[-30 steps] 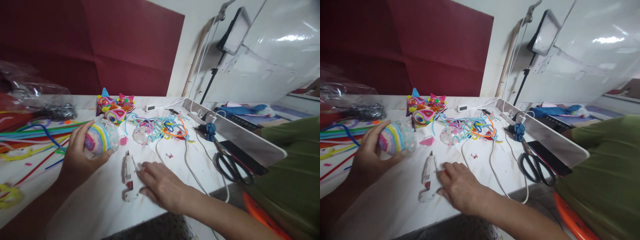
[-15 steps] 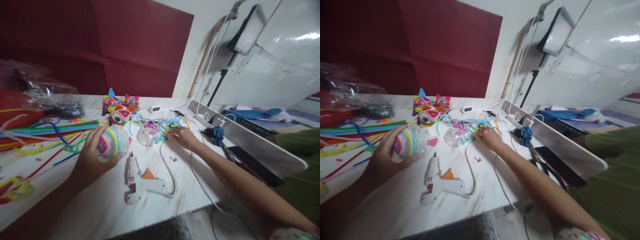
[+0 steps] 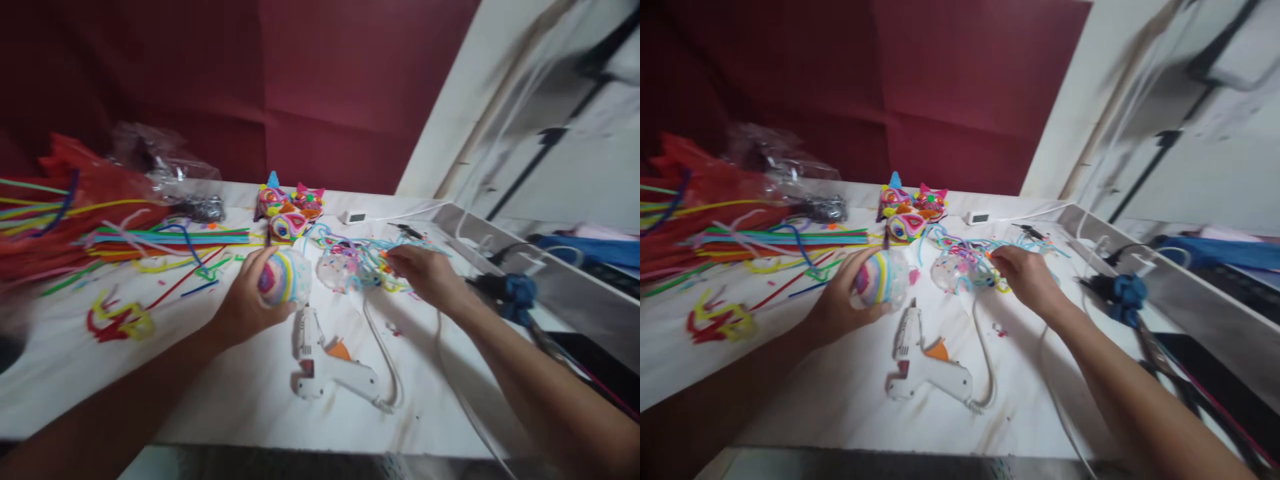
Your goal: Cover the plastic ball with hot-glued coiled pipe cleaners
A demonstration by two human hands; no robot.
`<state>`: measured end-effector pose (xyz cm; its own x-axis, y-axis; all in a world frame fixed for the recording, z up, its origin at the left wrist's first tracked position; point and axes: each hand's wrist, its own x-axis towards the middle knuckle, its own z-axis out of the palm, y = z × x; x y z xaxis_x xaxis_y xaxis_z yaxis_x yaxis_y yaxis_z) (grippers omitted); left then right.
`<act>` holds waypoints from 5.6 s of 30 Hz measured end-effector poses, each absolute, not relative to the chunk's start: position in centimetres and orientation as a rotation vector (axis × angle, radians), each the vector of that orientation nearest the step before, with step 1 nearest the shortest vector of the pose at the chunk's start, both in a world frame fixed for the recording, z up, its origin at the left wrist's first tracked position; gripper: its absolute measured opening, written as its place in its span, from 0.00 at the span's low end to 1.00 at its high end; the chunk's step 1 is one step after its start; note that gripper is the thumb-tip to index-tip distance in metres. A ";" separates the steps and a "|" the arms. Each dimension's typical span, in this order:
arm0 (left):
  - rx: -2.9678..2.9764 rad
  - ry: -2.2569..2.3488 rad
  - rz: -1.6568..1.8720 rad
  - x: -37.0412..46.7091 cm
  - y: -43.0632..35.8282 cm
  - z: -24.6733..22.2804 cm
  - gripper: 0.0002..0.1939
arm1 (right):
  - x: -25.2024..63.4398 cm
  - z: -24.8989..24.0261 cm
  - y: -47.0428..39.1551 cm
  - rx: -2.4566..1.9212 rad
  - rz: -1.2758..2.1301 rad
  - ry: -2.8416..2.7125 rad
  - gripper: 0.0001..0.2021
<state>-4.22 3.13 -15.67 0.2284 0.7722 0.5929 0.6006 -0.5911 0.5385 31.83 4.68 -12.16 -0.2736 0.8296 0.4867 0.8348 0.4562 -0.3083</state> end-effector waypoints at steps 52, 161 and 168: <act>2.111 1.225 1.051 -3.9 1.9 -14.1 0.49 | 19.1 -7.6 0.7 -0.835 -0.462 -2.703 0.12; 2.389 0.755 0.880 -5.0 1.5 -15.0 0.61 | 19.3 -5.7 3.8 -1.146 0.476 -2.392 0.16; 2.506 0.715 0.852 -5.0 1.4 -15.2 0.63 | 19.4 -6.0 5.0 -1.172 1.046 -2.318 0.12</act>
